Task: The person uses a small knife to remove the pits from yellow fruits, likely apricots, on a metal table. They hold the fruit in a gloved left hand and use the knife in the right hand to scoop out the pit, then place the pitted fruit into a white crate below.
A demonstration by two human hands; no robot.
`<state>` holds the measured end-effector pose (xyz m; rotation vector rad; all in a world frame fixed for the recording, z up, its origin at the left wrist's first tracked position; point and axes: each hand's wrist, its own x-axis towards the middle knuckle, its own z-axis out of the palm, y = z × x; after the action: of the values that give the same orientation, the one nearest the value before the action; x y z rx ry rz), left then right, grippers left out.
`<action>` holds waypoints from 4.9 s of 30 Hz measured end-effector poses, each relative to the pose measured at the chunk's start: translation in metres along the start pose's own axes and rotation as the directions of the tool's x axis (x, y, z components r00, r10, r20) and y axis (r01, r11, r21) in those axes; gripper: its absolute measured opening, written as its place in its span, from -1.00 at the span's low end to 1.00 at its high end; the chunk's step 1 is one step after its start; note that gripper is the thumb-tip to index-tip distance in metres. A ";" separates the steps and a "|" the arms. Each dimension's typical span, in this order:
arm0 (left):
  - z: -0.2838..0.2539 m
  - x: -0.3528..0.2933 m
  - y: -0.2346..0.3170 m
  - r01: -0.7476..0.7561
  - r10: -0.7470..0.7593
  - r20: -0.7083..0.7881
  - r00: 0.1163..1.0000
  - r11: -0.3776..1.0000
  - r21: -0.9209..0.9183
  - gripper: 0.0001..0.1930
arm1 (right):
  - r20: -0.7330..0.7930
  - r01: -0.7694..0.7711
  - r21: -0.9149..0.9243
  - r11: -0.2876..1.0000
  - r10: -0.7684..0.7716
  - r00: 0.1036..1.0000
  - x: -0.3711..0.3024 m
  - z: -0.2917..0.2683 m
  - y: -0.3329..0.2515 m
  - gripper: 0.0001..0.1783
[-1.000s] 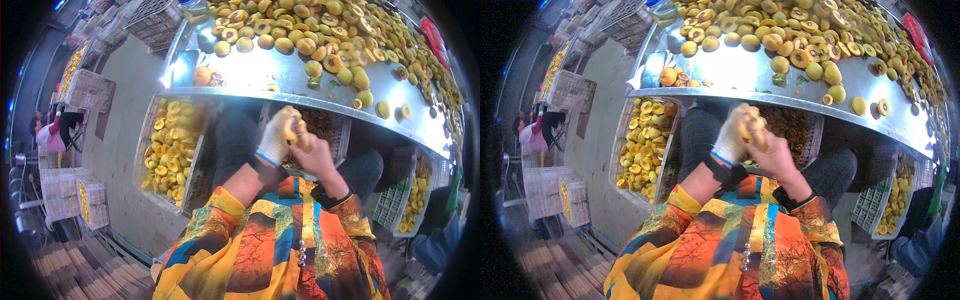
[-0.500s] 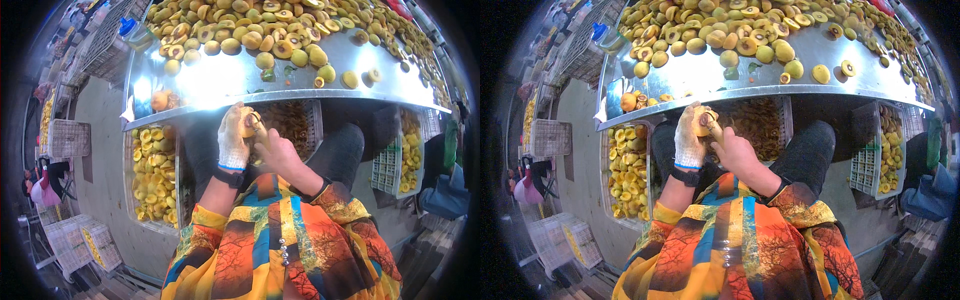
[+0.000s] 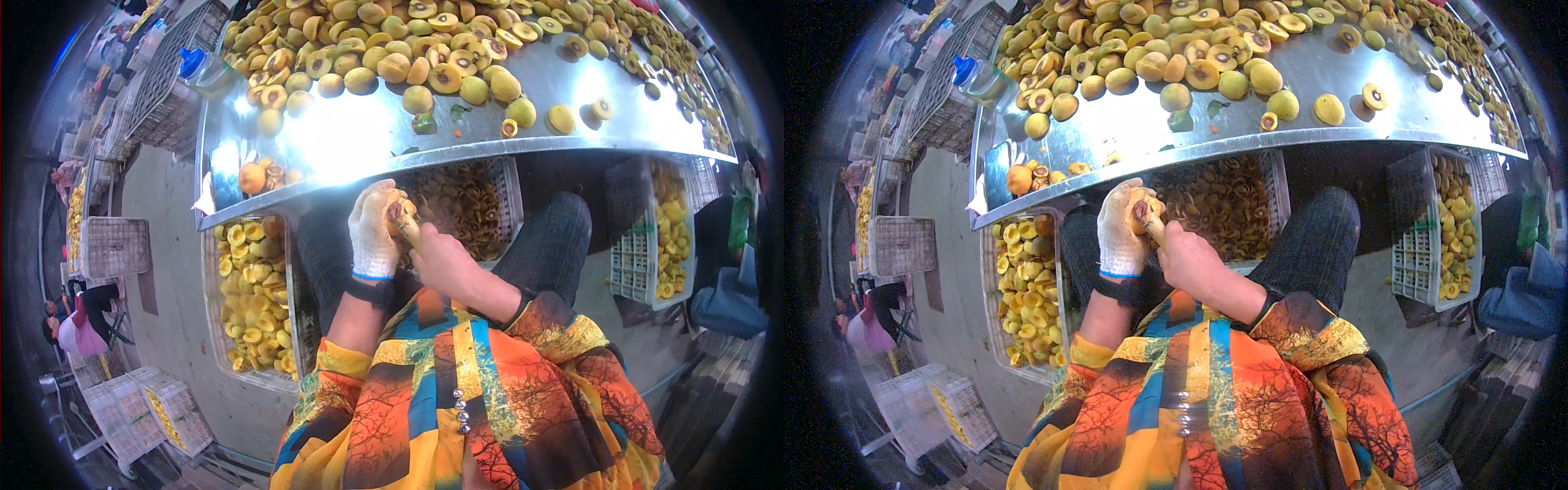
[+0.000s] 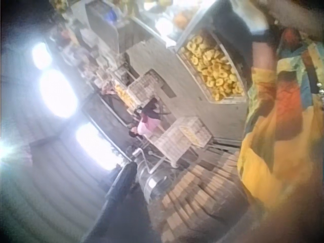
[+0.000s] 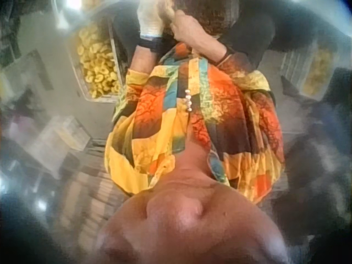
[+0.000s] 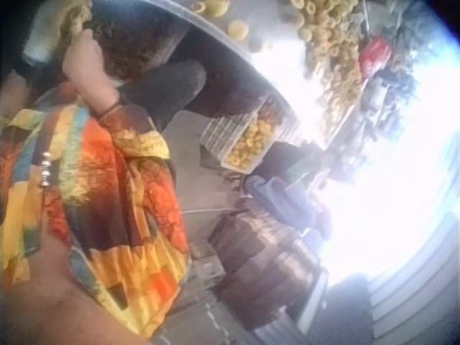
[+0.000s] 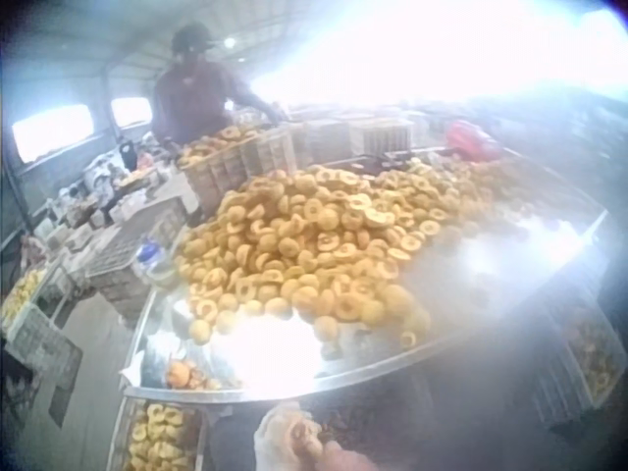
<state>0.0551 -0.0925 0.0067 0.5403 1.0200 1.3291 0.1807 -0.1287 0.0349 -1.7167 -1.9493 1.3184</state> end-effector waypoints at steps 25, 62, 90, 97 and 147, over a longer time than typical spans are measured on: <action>0.016 0.014 0.000 0.127 -0.116 -0.076 0.990 0.980 0.154 -0.73 | 0.348 -0.297 0.582 0.757 0.099 0.932 -0.002 -0.017 -0.004 -0.84; 0.079 0.113 0.053 -0.019 -0.133 0.395 0.909 0.934 0.358 -0.52 | -0.315 0.040 0.112 0.993 -0.003 0.949 0.004 -0.050 0.066 -0.66; 0.077 0.001 0.011 -0.161 0.156 0.060 0.986 0.984 0.079 -0.63 | -0.265 0.023 0.069 0.997 -0.004 0.964 -0.015 -0.030 0.002 -0.75; 0.063 0.010 0.036 0.155 -0.183 0.171 0.968 0.974 0.166 -0.65 | -0.132 0.026 0.179 0.984 -0.002 0.991 -0.014 -0.035 0.000 -0.70; -0.023 0.138 0.060 -0.171 0.633 0.230 0.739 -0.154 0.973 -0.57 | -0.519 0.348 -0.570 0.744 -0.654 0.550 0.092 -0.083 0.019 -0.66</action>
<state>-0.0068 0.0467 0.0040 2.0188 2.2737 0.9613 0.2235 -0.0113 0.0337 -1.2849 -2.0394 -0.0087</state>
